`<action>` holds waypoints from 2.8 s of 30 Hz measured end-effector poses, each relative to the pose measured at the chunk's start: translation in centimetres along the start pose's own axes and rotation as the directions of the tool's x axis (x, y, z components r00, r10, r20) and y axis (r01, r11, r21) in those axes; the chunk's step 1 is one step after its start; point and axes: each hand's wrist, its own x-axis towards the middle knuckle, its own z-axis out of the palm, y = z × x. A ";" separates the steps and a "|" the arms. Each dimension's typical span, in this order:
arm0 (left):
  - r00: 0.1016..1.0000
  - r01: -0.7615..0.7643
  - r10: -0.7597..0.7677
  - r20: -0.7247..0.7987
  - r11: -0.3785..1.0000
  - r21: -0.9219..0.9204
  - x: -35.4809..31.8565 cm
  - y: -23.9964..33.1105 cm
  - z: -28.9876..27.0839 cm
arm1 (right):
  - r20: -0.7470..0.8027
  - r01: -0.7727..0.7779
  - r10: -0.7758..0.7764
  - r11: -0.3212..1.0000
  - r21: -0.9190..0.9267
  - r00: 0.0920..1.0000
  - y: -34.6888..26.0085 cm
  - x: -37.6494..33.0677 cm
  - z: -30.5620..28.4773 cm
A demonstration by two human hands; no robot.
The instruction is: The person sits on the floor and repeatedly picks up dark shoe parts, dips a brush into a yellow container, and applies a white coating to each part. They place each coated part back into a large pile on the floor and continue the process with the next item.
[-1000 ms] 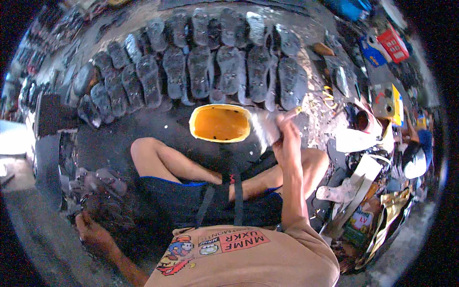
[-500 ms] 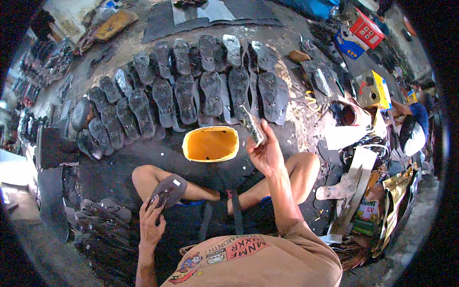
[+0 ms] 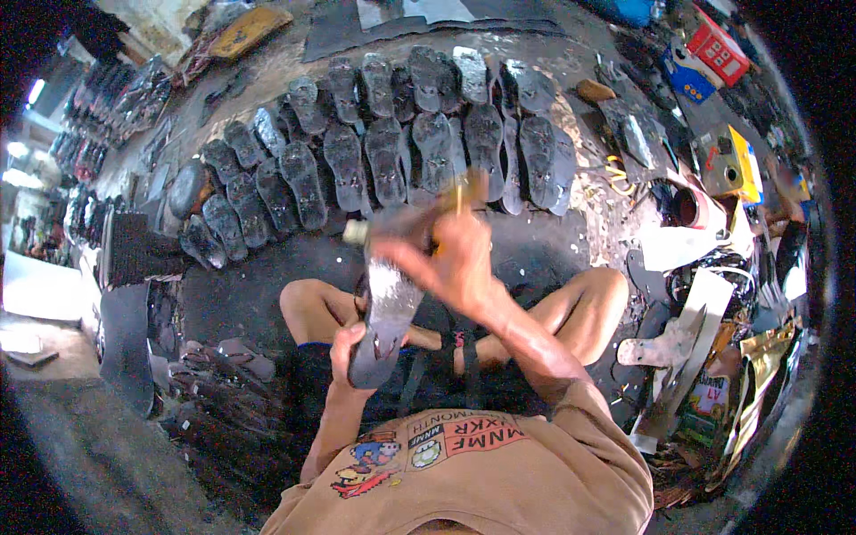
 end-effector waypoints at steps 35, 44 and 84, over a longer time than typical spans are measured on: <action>0.979 -0.105 0.112 -0.170 0.993 0.048 8.5 0.5 4.2 | 0.110 -0.147 0.109 0.877 0.457 0.988 -4.2 -6.2 -2.4; 0.961 -0.275 0.275 0.015 0.952 0.134 9.6 -1.1 2.0 | -0.096 -0.139 0.142 0.990 0.033 0.985 -1.0 -7.2 -1.8; 0.960 -0.241 0.279 0.006 0.818 0.523 58.3 1.8 15.5 | -0.546 -0.681 0.732 0.642 0.352 0.408 21.0 -4.7 -14.4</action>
